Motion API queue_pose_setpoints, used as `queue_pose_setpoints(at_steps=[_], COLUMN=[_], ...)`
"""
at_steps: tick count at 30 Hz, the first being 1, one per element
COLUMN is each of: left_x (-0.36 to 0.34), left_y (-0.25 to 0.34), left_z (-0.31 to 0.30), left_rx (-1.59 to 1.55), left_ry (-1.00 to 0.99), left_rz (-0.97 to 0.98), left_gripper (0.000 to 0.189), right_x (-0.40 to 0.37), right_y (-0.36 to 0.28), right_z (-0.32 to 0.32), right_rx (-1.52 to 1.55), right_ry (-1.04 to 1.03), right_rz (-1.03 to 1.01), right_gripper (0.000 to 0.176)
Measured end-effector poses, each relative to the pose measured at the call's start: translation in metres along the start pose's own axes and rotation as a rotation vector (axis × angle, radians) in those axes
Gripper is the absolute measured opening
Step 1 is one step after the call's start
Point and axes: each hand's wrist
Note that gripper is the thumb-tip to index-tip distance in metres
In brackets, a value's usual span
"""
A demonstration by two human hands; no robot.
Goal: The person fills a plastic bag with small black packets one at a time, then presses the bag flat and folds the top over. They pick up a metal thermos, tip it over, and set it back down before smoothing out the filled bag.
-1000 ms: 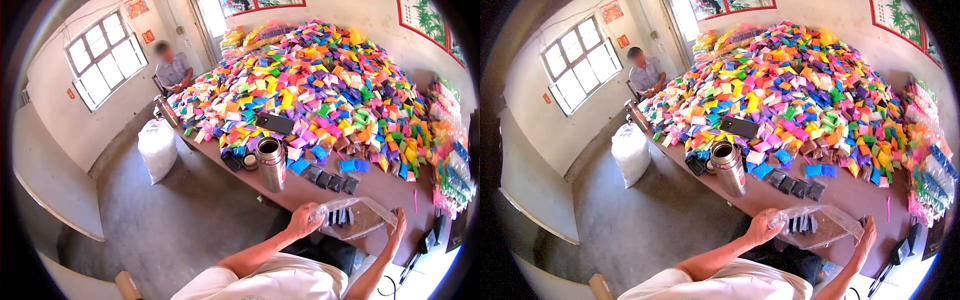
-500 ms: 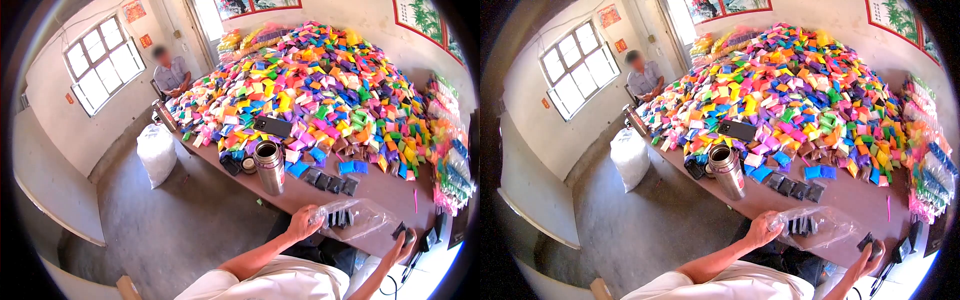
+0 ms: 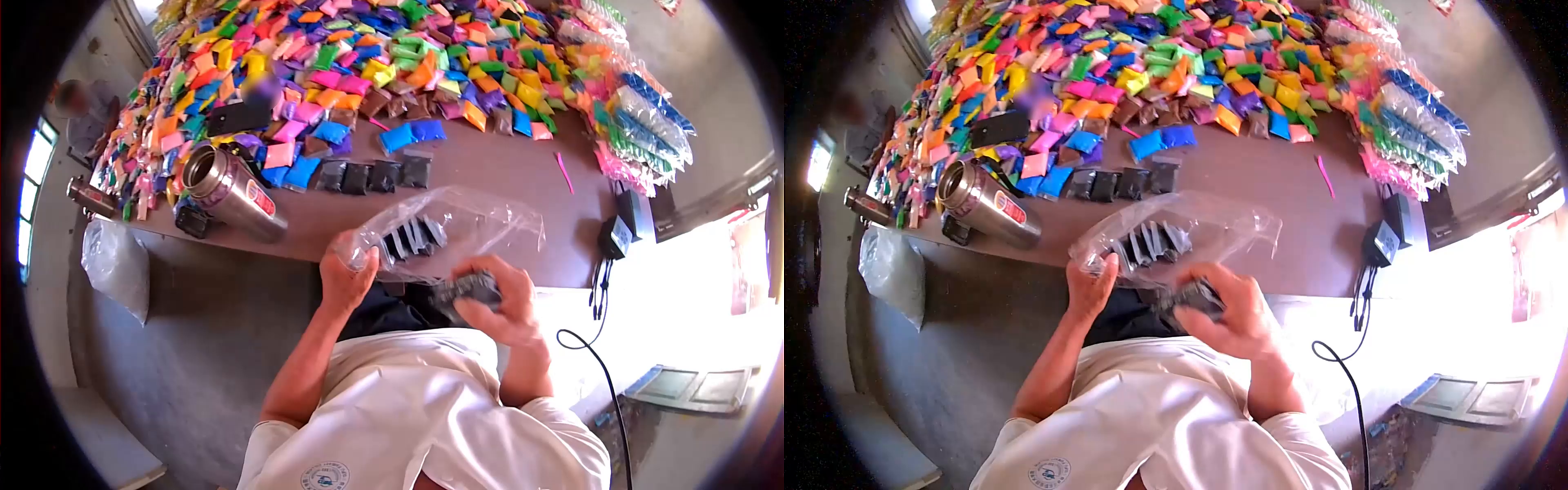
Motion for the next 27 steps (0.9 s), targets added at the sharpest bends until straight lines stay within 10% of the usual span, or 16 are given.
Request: queue_pose_setpoints(at_steps=[5,27], left_x=[-0.001,0.005], left_y=[-0.004,0.004], left_z=[0.003,0.002], left_rx=[-0.231,0.055], left_ry=[0.024,0.002], left_rz=[-0.059,0.065], left_gripper=[0.031,0.027], right_x=[0.033,0.054], right_y=[0.013,0.046], right_z=[0.010,-0.002], right_rx=[-0.770,-0.929], right_ry=[0.588,0.318], right_rz=[-0.185,0.122], right_gripper=[0.028,0.032])
Point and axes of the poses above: each hand's wrist, its own x-axis towards the middle knuckle, its own z-axis out of the palm, y = z × x, and after that the axes turned 7 degrees about -x, right-handed
